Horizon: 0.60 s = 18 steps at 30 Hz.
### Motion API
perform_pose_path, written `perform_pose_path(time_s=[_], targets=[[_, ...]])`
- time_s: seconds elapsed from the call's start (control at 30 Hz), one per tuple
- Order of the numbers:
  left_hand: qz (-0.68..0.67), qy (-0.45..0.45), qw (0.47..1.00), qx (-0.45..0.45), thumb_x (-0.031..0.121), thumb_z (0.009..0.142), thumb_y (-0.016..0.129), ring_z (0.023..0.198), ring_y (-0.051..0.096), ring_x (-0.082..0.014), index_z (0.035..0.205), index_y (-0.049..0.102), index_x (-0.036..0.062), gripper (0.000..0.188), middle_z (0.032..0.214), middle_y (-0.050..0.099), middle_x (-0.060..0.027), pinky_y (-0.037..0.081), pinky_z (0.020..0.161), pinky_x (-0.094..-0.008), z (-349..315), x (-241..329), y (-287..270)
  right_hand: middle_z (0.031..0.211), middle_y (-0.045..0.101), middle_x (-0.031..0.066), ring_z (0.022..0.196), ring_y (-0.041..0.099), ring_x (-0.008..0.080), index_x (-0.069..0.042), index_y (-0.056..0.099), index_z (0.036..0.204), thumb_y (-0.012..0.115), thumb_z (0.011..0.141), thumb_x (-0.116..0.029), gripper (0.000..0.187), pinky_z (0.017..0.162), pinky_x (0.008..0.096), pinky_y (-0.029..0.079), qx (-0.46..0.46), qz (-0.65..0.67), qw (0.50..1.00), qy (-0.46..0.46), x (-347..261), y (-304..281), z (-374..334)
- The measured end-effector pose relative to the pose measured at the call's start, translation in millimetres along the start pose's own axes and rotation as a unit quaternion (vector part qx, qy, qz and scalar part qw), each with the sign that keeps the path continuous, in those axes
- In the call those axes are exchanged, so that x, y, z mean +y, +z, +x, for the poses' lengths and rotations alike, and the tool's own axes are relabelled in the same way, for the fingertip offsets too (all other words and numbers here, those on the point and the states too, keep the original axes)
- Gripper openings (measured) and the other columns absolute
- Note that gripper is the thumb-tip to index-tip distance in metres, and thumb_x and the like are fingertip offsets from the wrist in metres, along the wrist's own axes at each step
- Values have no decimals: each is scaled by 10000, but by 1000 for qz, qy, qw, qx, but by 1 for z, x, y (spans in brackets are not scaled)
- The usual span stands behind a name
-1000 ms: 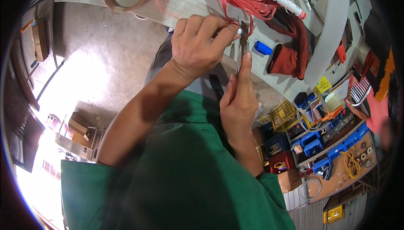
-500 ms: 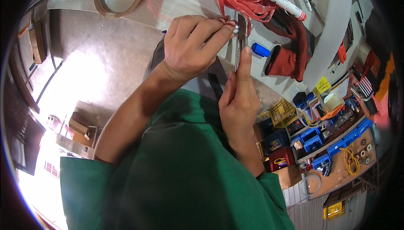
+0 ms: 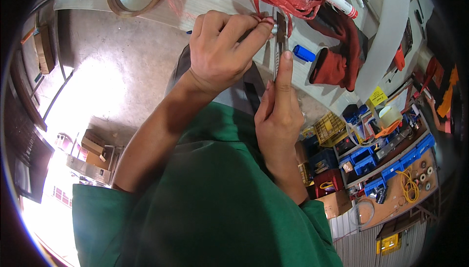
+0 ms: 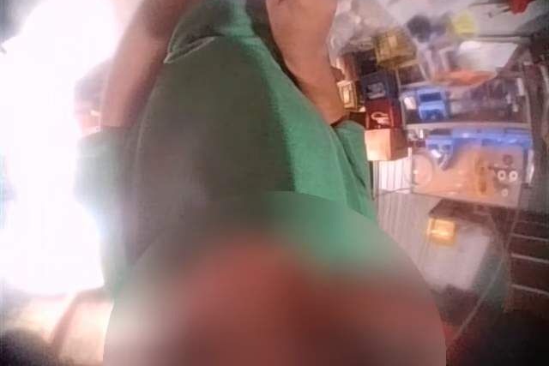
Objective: The person repeatedly cuts the ends of small white markers with blue caps using a utility knife on a cluttered workbench. The person holds each marker, slices the tip, and sets it down, repeating the action multiple times.
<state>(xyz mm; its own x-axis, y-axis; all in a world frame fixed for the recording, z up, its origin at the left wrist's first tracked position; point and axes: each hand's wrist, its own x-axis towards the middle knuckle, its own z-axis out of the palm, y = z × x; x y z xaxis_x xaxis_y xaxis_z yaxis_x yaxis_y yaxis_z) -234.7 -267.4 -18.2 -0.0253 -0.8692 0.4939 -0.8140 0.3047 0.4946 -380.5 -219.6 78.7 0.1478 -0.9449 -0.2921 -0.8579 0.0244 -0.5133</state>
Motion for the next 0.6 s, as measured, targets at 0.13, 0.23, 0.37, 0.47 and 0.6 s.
perform_pose_path(time_s=[0.13, 0.23, 0.37, 0.47, 0.6], targets=[[5, 3, 1000, 10, 170, 806, 773, 797, 541, -159, 988, 792, 188, 184, 918, 658, 96, 419, 695, -316, 0, 0, 2, 921, 671, 228, 709, 647, 377, -63, 413, 1611, 609, 1005, 21, 642, 663, 444, 526, 2, -15, 1000, -2, 1, 2, -2], [8, -1, 1000, 6, 178, 804, 781, 794, 539, -157, 977, 789, 186, 173, 905, 650, 97, 419, 691, -318, 0, 1, 2, 881, 658, 214, 692, 635, 366, -62, 413, 1611, 617, 1004, 12, 644, 653, 441, 520, 10, -15, 1000, -5, 2, 3, -4], [9, 0, 1000, 8, 197, 806, 790, 787, 537, -157, 963, 782, 183, 158, 890, 641, 96, 419, 684, -318, 2, 1, 2, 863, 651, 209, 689, 631, 359, -57, 412, 1610, 621, 1004, 9, 644, 657, 435, 521, 8, -10, 1000, 1, 0, 3, -7], [12, -4, 1000, 6, 221, 807, 796, 777, 534, -160, 967, 780, 183, 165, 885, 637, 93, 420, 680, -318, 3, 1, 1, 864, 652, 212, 690, 633, 355, -53, 410, 1610, 623, 1004, 10, 645, 657, 430, 523, 10, -12, 1000, -3, 0, 3, -6], [20, -10, 1000, -4, 252, 810, 799, 792, 552, -159, 975, 777, 188, 179, 890, 639, 89, 431, 687, -319, 4, 0, 0, 872, 655, 217, 687, 634, 353, -52, 406, 1612, 618, 1003, 21, 648, 656, 428, 524, 10, -15, 1000, -7, 1, 4, -1]])
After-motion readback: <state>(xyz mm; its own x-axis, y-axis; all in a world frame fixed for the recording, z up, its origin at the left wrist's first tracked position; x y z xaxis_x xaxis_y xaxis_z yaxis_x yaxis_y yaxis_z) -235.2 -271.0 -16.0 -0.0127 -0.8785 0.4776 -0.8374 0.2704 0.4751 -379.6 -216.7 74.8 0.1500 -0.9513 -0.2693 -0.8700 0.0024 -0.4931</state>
